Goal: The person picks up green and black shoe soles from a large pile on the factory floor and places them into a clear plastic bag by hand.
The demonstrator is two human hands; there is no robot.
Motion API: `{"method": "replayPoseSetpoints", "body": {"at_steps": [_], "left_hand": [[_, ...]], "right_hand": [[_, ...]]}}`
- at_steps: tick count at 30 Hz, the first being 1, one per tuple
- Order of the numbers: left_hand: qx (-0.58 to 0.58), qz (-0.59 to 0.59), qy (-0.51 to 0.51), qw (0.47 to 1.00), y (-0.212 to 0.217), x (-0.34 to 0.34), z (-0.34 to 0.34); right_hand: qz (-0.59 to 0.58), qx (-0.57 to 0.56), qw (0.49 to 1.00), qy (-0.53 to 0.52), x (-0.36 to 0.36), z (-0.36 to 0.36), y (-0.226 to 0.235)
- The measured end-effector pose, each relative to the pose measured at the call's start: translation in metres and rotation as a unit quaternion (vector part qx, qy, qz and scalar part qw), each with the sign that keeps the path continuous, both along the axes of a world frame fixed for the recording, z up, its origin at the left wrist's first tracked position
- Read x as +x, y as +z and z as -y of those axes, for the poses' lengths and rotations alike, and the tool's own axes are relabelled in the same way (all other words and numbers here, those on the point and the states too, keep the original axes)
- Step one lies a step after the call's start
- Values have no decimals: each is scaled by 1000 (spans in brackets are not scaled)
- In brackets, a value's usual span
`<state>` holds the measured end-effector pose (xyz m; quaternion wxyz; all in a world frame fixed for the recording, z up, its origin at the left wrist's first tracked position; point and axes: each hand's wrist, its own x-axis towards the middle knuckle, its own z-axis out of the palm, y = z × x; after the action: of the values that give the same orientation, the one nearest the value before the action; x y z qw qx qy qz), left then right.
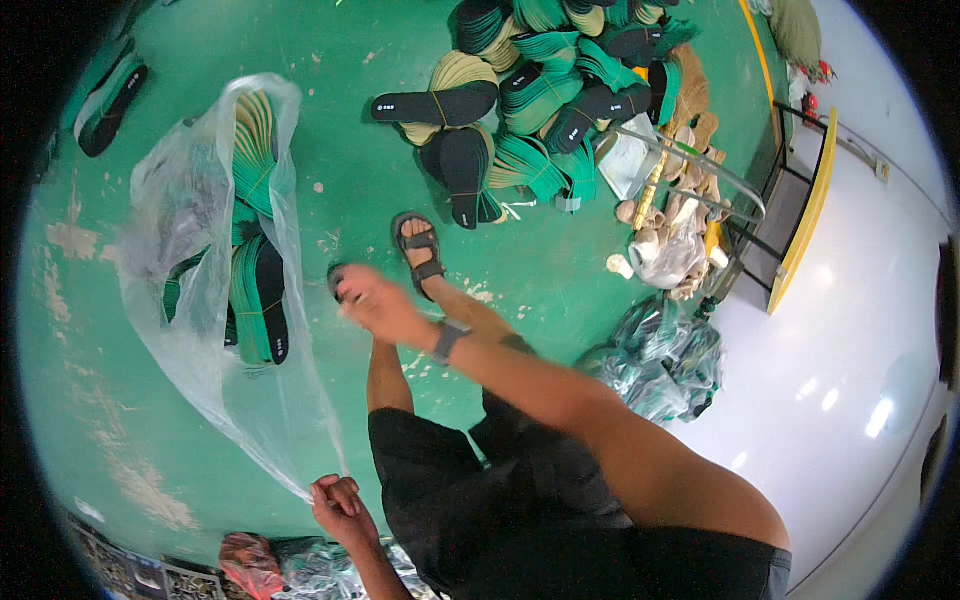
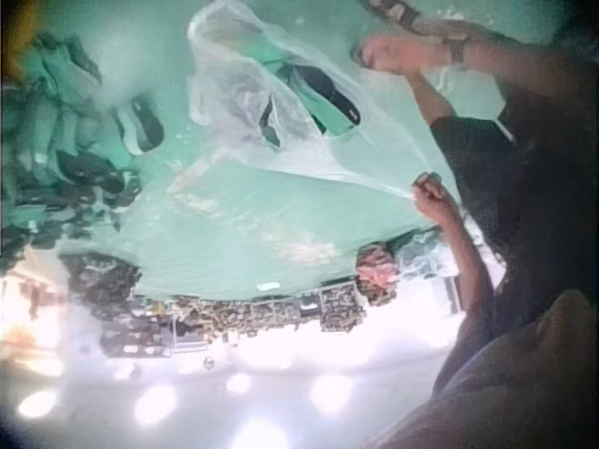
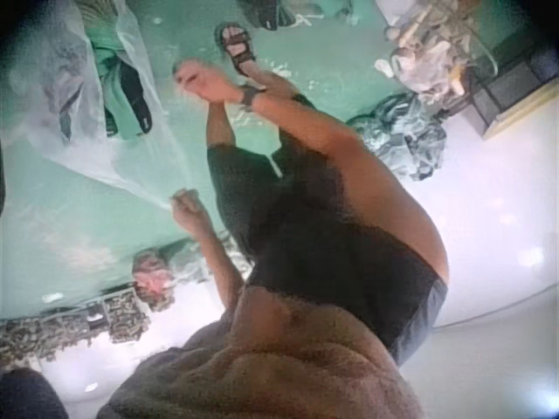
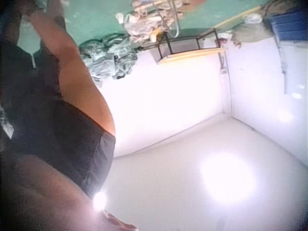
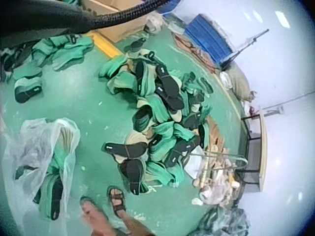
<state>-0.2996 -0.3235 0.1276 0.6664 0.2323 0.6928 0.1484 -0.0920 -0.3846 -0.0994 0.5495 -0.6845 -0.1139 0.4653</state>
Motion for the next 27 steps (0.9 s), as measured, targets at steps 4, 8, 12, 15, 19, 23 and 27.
{"method": "replayPoseSetpoints", "body": {"at_steps": [4,8,12,15,19,23,27], "left_hand": [[-47,-41,1,998,-42,-1,28],[-84,-66,-13,994,-69,-9,47],[-98,-52,-56,992,-98,-6,34],[-112,-57,-64,990,-94,-10,35],[-113,-51,-86,989,-89,9,31],[-95,-41,-93,990,-81,6,27],[-73,-69,-55,993,-74,-6,28]], "right_hand": [[262,-244,931,-70,105,88,-102],[175,-507,844,-22,168,158,-229],[181,-485,856,-11,201,167,-254],[399,-534,745,41,147,148,-253],[490,-459,739,62,139,136,-258],[273,-433,859,-13,148,130,-239],[392,-447,802,55,118,139,-214]]}}
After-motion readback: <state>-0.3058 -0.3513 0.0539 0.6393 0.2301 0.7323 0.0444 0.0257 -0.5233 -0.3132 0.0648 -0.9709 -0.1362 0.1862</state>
